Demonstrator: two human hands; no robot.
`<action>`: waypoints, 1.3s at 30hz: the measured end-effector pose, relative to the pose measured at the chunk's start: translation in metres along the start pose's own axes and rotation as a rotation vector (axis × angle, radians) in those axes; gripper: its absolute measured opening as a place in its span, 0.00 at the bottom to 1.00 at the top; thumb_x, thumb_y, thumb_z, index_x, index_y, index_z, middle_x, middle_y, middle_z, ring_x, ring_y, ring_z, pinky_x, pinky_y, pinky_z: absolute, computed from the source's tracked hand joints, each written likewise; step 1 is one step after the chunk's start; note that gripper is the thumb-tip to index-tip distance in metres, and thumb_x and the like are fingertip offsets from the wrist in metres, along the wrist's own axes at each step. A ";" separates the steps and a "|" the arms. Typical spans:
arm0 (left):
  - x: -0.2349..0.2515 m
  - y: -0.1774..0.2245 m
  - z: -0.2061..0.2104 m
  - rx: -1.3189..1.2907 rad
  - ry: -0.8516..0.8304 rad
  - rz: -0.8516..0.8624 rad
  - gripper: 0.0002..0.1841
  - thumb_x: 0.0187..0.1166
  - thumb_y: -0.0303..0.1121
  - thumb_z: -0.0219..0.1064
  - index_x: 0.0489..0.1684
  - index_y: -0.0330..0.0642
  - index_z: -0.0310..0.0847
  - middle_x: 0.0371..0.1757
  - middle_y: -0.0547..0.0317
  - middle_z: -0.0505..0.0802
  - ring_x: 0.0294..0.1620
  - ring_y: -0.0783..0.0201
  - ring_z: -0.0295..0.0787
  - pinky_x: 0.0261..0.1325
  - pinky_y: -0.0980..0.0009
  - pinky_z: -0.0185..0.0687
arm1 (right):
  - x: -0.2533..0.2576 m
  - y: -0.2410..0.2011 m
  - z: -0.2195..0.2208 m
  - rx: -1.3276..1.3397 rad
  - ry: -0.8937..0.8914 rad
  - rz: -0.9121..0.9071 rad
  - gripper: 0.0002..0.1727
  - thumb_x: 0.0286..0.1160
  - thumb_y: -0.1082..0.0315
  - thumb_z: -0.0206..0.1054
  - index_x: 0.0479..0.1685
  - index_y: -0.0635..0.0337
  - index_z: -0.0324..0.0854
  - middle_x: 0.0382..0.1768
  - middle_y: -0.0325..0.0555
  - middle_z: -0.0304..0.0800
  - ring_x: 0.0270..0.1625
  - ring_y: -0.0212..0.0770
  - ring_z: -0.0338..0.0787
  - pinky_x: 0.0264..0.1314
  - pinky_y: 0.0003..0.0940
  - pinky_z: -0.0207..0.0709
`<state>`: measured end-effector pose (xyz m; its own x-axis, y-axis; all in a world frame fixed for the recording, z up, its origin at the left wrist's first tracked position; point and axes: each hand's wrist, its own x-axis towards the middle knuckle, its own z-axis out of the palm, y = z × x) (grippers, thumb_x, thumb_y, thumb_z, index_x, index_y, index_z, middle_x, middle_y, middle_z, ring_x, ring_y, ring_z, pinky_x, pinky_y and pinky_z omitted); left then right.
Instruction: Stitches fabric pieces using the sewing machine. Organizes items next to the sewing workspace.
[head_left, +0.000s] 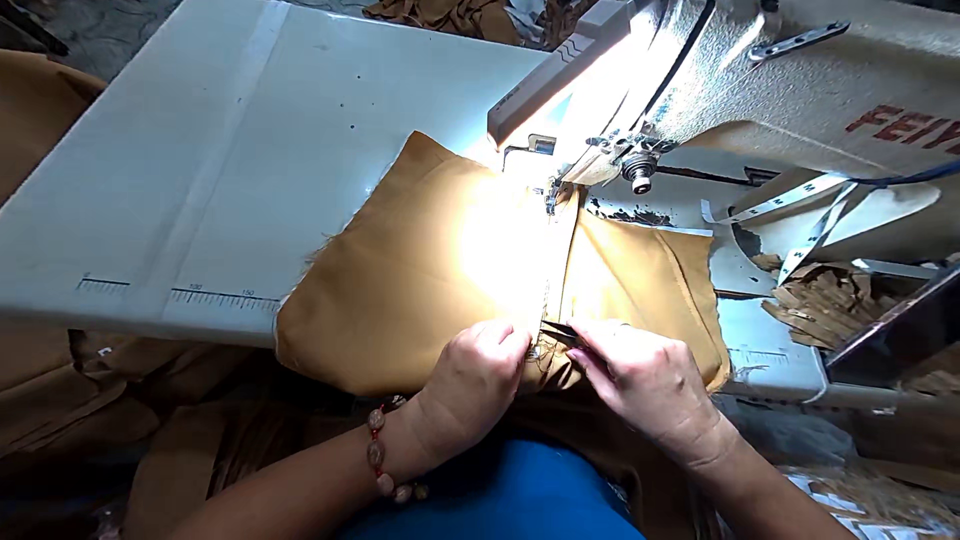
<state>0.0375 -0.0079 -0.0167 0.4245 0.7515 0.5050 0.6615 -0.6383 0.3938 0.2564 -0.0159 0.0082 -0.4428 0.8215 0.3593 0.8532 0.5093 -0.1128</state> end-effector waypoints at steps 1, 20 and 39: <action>0.000 0.000 0.001 0.010 -0.005 0.003 0.11 0.74 0.27 0.63 0.38 0.38 0.95 0.24 0.53 0.87 0.24 0.57 0.87 0.27 0.67 0.82 | 0.001 0.000 0.000 -0.009 0.001 -0.006 0.18 0.77 0.58 0.61 0.49 0.56 0.94 0.19 0.47 0.83 0.19 0.48 0.85 0.16 0.40 0.72; 0.001 -0.001 0.001 -0.004 0.001 0.003 0.11 0.74 0.28 0.63 0.38 0.40 0.96 0.21 0.56 0.84 0.22 0.61 0.83 0.24 0.70 0.77 | 0.009 0.000 -0.001 -0.074 0.004 -0.102 0.15 0.78 0.64 0.62 0.50 0.53 0.96 0.16 0.46 0.79 0.16 0.47 0.81 0.14 0.38 0.66; -0.003 -0.004 -0.008 -0.001 -0.041 0.022 0.16 0.78 0.30 0.57 0.42 0.33 0.94 0.33 0.42 0.93 0.29 0.47 0.91 0.30 0.54 0.83 | -0.033 0.019 -0.036 -0.131 0.138 0.628 0.22 0.78 0.74 0.66 0.70 0.52 0.87 0.36 0.56 0.92 0.33 0.54 0.93 0.31 0.48 0.85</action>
<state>0.0284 -0.0090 -0.0138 0.4640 0.7437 0.4813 0.6514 -0.6546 0.3836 0.2973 -0.0424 0.0277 0.1830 0.9073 0.3786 0.9683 -0.0997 -0.2291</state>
